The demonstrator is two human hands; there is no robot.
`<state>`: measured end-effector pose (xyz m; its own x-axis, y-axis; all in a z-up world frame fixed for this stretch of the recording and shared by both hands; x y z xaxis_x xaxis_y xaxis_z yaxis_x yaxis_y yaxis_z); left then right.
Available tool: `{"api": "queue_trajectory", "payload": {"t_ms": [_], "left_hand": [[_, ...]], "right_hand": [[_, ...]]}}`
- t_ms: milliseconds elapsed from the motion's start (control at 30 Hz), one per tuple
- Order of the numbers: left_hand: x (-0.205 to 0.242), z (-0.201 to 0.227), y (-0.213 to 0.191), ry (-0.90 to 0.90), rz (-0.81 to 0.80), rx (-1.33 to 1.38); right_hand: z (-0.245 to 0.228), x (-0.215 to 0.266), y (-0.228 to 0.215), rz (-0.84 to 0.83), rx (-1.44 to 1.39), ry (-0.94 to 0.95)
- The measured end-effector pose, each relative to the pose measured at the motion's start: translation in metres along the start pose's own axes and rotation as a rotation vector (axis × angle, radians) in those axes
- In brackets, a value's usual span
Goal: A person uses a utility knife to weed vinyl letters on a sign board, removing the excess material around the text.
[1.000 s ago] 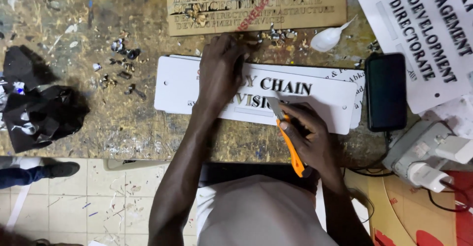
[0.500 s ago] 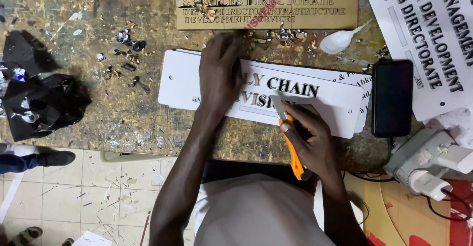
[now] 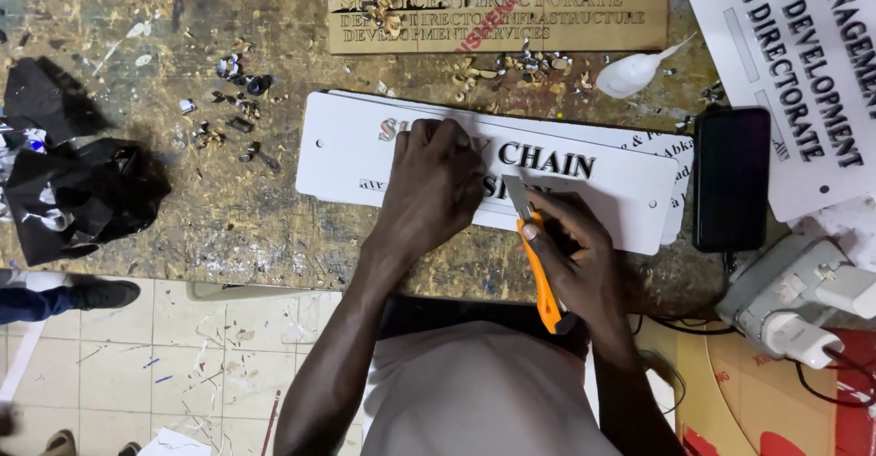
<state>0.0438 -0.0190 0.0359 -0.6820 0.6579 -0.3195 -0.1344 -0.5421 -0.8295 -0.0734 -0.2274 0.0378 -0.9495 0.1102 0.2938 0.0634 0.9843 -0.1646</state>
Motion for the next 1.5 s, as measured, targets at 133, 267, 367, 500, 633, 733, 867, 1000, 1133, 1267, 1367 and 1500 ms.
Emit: {"api": "queue_trajectory", "payload": {"t_ms": [133, 267, 367, 500, 633, 733, 867, 1000, 1133, 1267, 1367, 1500], "left_hand": [[-0.004, -0.001, 0.012, 0.002, 0.002, -0.087], [-0.016, -0.017, 0.02, 0.001, 0.116, -0.025], [-0.044, -0.036, 0.018, -0.004, 0.251, -0.008], [-0.061, -0.055, 0.015, -0.164, 0.139, -0.072], [-0.046, -0.057, 0.025, -0.014, 0.428, -0.189], [-0.033, -0.051, 0.022, -0.033, 0.523, -0.19], [-0.027, -0.046, 0.025, -0.039, 0.528, 0.017], [-0.029, -0.03, 0.0, -0.021, 0.463, 0.107], [-0.024, -0.043, 0.013, 0.046, 0.411, 0.085], [-0.024, -0.034, 0.002, 0.071, 0.38, 0.088], [-0.024, -0.033, 0.0, 0.079, 0.388, 0.12], [-0.017, -0.042, 0.005, 0.119, 0.336, 0.25]], "right_hand": [[-0.006, 0.002, -0.001, 0.011, -0.019, 0.017], [-0.004, 0.001, -0.005, 0.039, -0.045, 0.021], [-0.021, 0.001, -0.003, 0.035, -0.049, 0.001], [-0.024, 0.004, -0.002, 0.073, 0.103, 0.019], [-0.019, -0.01, -0.01, 0.056, 0.09, -0.203], [-0.024, -0.018, -0.01, 0.034, 0.22, -0.258], [-0.035, -0.021, -0.002, 0.068, 0.395, -0.297], [-0.039, -0.026, 0.01, 0.047, 0.403, -0.298], [-0.034, -0.027, 0.01, 0.065, 0.419, -0.29], [-0.03, -0.019, 0.013, 0.074, 0.397, -0.257], [-0.023, -0.017, 0.014, 0.125, 0.554, -0.239], [-0.027, -0.015, 0.025, 0.154, 0.81, -0.216]]}}
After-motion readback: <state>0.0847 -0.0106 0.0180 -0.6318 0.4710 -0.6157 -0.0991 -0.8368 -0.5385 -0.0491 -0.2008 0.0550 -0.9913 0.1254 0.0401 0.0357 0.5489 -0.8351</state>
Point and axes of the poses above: each hand's wrist, its own x-axis away from the middle knuckle, its own y-axis out of the palm, z = x × y, the point moved 2 cm from there along -x, towards the middle knuckle, and after that the axes turned 11 degrees about y, right-handed, at the moved point
